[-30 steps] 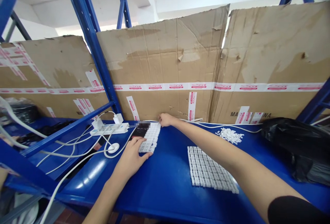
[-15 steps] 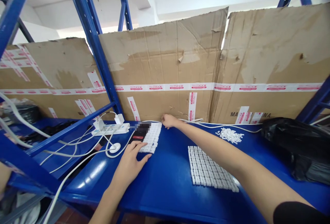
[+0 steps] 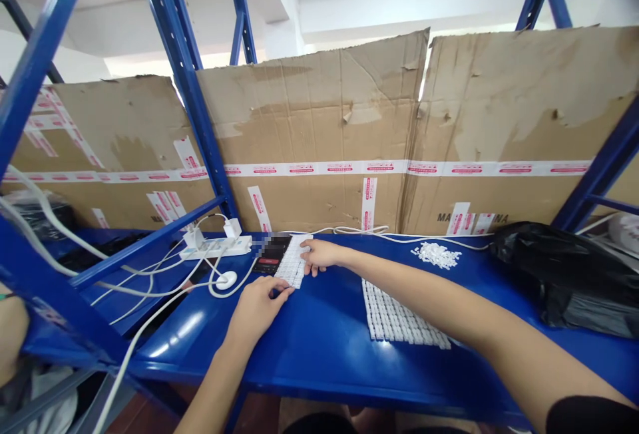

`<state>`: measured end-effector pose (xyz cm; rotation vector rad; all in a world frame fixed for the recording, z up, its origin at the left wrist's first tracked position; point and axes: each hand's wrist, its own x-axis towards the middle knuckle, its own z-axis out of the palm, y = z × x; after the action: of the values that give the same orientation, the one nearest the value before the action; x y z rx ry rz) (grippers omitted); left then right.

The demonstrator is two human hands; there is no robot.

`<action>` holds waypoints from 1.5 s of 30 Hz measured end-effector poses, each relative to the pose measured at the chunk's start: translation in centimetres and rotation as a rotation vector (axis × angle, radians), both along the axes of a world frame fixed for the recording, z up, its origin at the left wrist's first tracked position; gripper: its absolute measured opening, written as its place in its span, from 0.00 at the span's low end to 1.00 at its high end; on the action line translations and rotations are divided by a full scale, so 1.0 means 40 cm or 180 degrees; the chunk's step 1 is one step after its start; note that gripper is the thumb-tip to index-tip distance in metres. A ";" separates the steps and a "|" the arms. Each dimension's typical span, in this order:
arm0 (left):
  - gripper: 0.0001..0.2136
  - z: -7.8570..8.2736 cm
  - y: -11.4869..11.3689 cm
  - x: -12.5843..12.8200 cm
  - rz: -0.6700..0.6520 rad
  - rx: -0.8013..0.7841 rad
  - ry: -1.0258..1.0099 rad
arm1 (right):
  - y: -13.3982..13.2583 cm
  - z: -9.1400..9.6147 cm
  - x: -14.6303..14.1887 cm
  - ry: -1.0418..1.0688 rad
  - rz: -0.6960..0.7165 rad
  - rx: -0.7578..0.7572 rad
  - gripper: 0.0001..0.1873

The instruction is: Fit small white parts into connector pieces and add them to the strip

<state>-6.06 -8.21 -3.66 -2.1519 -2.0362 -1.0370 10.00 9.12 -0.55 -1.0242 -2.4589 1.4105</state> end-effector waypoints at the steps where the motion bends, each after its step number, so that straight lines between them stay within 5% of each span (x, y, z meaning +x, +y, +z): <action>1: 0.07 0.003 0.000 0.003 -0.0007 -0.0029 -0.0006 | -0.002 0.002 -0.002 0.0011 0.0002 -0.0038 0.30; 17: 0.08 0.007 0.011 0.002 0.0008 -0.0026 -0.0056 | -0.012 0.008 0.004 0.0036 0.0063 -0.0249 0.27; 27: 0.07 -0.005 0.016 -0.002 0.0015 0.0010 -0.0050 | 0.055 0.007 -0.010 -0.0040 -0.0138 -0.0160 0.27; 45: 0.07 -0.004 0.012 -0.003 0.0075 -0.0058 -0.0105 | 0.167 -0.004 -0.032 -0.0327 -0.0426 0.0595 0.07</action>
<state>-6.17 -7.72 -3.81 -2.1279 -2.0878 -1.0625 8.71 15.80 -0.71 -1.2192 -2.4819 1.0912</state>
